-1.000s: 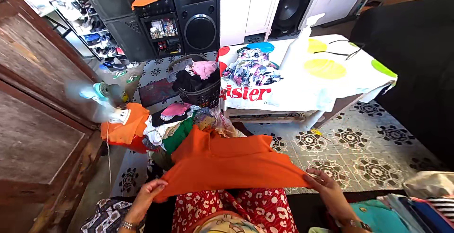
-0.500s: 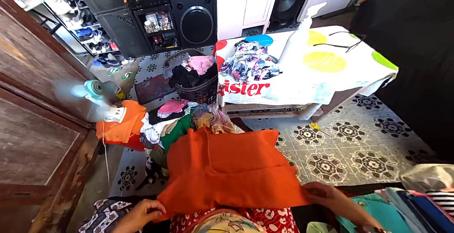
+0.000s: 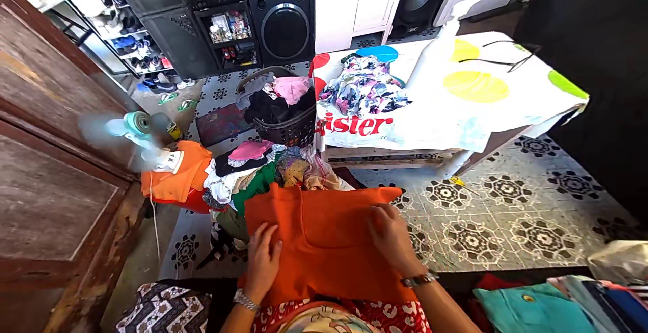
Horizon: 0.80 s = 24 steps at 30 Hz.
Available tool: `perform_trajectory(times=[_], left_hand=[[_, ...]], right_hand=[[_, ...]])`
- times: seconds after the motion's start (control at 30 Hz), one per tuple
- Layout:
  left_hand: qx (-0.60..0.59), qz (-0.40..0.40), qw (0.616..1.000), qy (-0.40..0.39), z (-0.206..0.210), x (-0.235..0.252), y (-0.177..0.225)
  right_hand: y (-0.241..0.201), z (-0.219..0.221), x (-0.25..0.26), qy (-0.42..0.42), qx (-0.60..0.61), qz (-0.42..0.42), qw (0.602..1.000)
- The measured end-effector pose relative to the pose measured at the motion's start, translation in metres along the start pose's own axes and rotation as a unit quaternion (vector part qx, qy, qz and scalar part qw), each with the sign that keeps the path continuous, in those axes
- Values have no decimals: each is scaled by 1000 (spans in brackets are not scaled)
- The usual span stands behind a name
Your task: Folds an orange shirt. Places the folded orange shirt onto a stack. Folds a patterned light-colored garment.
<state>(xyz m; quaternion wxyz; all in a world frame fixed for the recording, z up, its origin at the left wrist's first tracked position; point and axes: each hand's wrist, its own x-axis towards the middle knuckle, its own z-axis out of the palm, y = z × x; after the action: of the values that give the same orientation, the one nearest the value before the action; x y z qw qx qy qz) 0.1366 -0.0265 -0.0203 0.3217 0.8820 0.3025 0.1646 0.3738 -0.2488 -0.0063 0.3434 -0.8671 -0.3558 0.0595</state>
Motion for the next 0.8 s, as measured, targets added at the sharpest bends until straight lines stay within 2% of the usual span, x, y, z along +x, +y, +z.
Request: perform_trajectory(times=[0.1, 0.2, 0.3, 0.37, 0.4, 0.47, 0.53, 0.67, 0.8], left_hand=[[95, 40, 991, 86, 35, 0, -5], [90, 54, 990, 96, 37, -1, -6], [18, 41, 993, 107, 31, -3, -11], [-88, -21, 988, 124, 23, 0, -19], [-141, -79, 978, 131, 19, 3, -25], [-240, -223, 937, 123, 10, 12, -42], [-292, -328, 894, 86, 4, 22, -63], [-347, -397, 849, 33, 2, 39, -93], [-424, -432, 791, 80, 1, 59, -106]], right_hand=[[-43, 22, 24, -116, 11, 5, 993], [-77, 49, 53, -228, 92, 76, 966], [-95, 83, 78, -236, 228, 199, 923], [-103, 97, 86, -200, 316, 274, 886], [-107, 101, 88, -180, 351, 302, 868], [-114, 103, 88, -162, 406, 334, 835], [-119, 98, 85, -155, 436, 342, 818], [-119, 90, 79, -106, 480, 369, 788], [-110, 96, 80, -121, 489, 374, 779]])
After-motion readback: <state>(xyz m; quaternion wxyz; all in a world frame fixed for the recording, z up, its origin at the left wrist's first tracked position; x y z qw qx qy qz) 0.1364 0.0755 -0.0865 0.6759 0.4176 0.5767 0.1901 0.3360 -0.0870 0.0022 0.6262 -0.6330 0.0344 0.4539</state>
